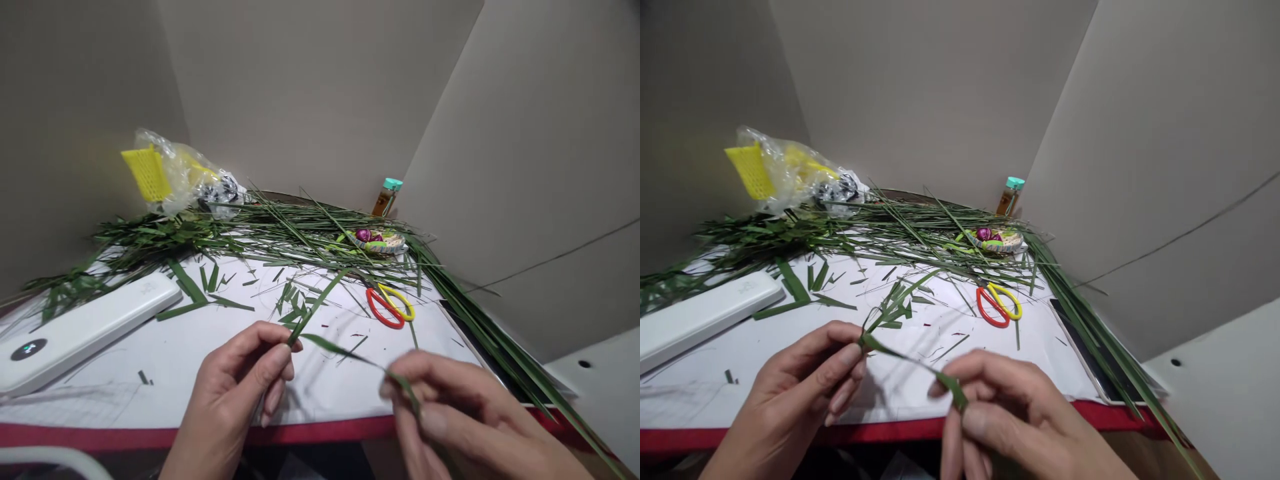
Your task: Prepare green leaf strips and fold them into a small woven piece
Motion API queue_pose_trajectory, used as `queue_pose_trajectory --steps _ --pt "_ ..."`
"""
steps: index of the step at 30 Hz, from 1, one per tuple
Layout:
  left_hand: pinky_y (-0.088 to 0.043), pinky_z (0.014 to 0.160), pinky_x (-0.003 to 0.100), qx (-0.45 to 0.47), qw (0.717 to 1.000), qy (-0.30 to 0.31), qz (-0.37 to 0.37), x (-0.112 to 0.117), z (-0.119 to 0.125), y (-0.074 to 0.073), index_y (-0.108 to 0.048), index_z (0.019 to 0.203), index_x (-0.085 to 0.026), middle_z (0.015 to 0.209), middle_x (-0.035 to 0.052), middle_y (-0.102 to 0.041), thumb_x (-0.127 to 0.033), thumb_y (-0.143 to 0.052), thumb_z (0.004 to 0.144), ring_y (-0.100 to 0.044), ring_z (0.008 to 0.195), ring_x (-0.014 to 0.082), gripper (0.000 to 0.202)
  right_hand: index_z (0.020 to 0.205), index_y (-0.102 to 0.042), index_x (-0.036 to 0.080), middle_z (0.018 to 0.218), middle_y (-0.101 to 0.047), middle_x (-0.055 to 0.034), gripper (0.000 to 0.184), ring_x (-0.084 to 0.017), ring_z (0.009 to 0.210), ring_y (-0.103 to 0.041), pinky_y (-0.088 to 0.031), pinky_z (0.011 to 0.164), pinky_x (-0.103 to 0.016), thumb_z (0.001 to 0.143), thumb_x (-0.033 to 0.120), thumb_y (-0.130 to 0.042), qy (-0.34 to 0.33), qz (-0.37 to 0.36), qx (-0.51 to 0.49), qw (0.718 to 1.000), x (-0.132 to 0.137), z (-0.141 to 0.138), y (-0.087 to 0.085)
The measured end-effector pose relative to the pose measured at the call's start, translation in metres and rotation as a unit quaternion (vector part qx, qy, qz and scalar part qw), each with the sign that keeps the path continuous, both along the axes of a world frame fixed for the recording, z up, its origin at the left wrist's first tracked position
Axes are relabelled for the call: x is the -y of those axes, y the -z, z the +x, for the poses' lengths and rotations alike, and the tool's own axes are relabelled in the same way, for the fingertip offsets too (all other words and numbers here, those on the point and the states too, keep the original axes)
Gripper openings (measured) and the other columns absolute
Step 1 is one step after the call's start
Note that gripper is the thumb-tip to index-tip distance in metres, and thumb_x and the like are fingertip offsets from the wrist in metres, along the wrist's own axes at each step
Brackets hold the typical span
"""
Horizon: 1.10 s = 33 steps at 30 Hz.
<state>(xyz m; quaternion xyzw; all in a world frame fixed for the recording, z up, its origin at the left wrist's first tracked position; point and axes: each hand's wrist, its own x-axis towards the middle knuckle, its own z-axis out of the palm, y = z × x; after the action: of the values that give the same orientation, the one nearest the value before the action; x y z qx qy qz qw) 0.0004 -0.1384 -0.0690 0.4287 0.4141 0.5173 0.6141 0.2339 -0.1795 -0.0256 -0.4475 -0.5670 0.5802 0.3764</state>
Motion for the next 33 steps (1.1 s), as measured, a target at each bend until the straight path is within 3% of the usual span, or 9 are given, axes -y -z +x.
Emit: queue_pose_trajectory --steps 2,5,10,12,17,20,25,30,33 --pt "-0.034 0.047 0.019 -0.007 1.0 0.002 0.001 0.0 0.001 -0.002 -0.067 0.088 -0.024 0.064 -0.0056 -0.06 -0.034 -0.067 0.088 -0.044 0.049 0.0071 0.009 0.115 -0.063 0.024 0.077 -0.069 -0.0018 0.028 -0.01 0.054 -0.058 -0.05 0.053 -0.02 0.091 0.038 -0.064 0.019 0.02 -0.013 1.0 -0.011 -0.004 0.001" --pt "-0.04 0.055 0.023 -0.037 0.999 0.021 0.008 0.0 0.001 -0.006 -0.065 0.087 -0.024 0.067 -0.0037 -0.064 -0.034 -0.064 0.09 -0.05 0.054 0.0102 0.011 0.12 -0.058 0.024 0.09 -0.069 -0.0038 0.032 -0.011 0.061 -0.06 -0.051 0.054 -0.02 0.089 0.029 -0.065 0.06 0.135 0.099 0.984 -0.027 -0.002 -0.002" --pt "-0.035 0.053 0.022 -0.059 0.998 0.028 0.0 0.003 0.001 -0.012 -0.06 0.076 -0.023 0.067 -0.0024 -0.06 -0.042 -0.061 0.09 -0.044 0.057 0.0116 0.024 0.093 -0.069 0.024 0.09 -0.072 -0.0023 0.013 -0.017 0.079 -0.067 -0.053 0.072 -0.027 0.093 0.021 -0.056 0.066 0.313 0.296 0.9 -0.043 -0.002 -0.017" --pt "-0.034 0.053 0.021 -0.056 0.998 0.022 -0.01 0.003 0.001 -0.012 -0.059 0.075 -0.023 0.068 -0.0023 -0.057 -0.046 -0.063 0.089 -0.041 0.06 0.0124 0.027 0.089 -0.068 0.024 0.088 -0.073 -0.0013 0.017 -0.017 0.081 -0.067 -0.052 0.073 -0.027 0.094 0.019 -0.053 0.065 0.33 0.317 0.887 -0.047 -0.007 -0.022" --pt "-0.033 0.053 0.018 0.024 0.998 0.014 -0.053 0.003 0.0 -0.009 -0.058 0.077 -0.024 0.068 -0.0041 -0.049 -0.046 -0.071 0.083 -0.037 0.06 0.0107 0.027 0.106 -0.063 0.027 0.093 -0.07 0.0016 0.018 -0.013 0.081 -0.065 -0.05 0.071 -0.022 0.101 0.024 -0.046 0.104 0.325 0.297 0.892 -0.047 -0.025 -0.022" --pt "-0.033 0.053 0.018 0.065 0.994 0.014 -0.084 0.004 -0.002 -0.009 -0.059 0.079 -0.024 0.068 -0.0046 -0.047 -0.047 -0.077 0.077 -0.038 0.062 0.0101 0.03 0.118 -0.057 0.03 0.103 -0.068 0.0014 0.019 -0.013 0.087 -0.064 -0.05 0.074 -0.02 0.099 0.03 -0.054 0.088 0.375 0.281 0.879 -0.045 -0.029 -0.015" --pt "-0.028 0.05 0.018 0.081 0.992 -0.005 -0.095 0.007 -0.006 -0.007 -0.059 0.079 -0.024 0.066 -0.0054 -0.045 -0.046 -0.077 0.077 -0.034 0.058 0.0096 0.029 0.106 -0.06 0.025 0.093 -0.066 -0.0005 0.017 -0.012 0.08 -0.064 -0.048 0.071 -0.021 0.097 0.012 -0.053 0.046 0.5 0.302 0.81 -0.046 -0.029 -0.016" --pt "-0.033 0.053 0.021 0.037 0.998 -0.015 -0.054 0.009 -0.008 -0.002 -0.058 0.077 -0.024 0.066 -0.0052 -0.042 -0.047 -0.067 0.086 -0.035 0.06 0.0118 0.026 0.112 -0.063 0.025 0.095 -0.069 -0.0049 0.017 -0.017 0.076 -0.064 -0.048 0.064 -0.025 0.097 0.026 -0.056 0.031 0.538 0.406 0.738 -0.046 -0.035 -0.023" --pt "-0.034 0.054 0.022 -0.005 1.0 -0.021 -0.022 0.01 -0.009 0.0 -0.057 0.077 -0.025 0.066 -0.005 -0.043 -0.047 -0.061 0.09 -0.036 0.061 0.013 0.026 0.101 -0.068 0.026 0.083 -0.067 -0.002 0.026 -0.015 0.066 -0.059 -0.043 0.057 -0.025 0.099 0.016 -0.044 0.031 0.538 0.442 0.717 -0.046 -0.038 -0.024"
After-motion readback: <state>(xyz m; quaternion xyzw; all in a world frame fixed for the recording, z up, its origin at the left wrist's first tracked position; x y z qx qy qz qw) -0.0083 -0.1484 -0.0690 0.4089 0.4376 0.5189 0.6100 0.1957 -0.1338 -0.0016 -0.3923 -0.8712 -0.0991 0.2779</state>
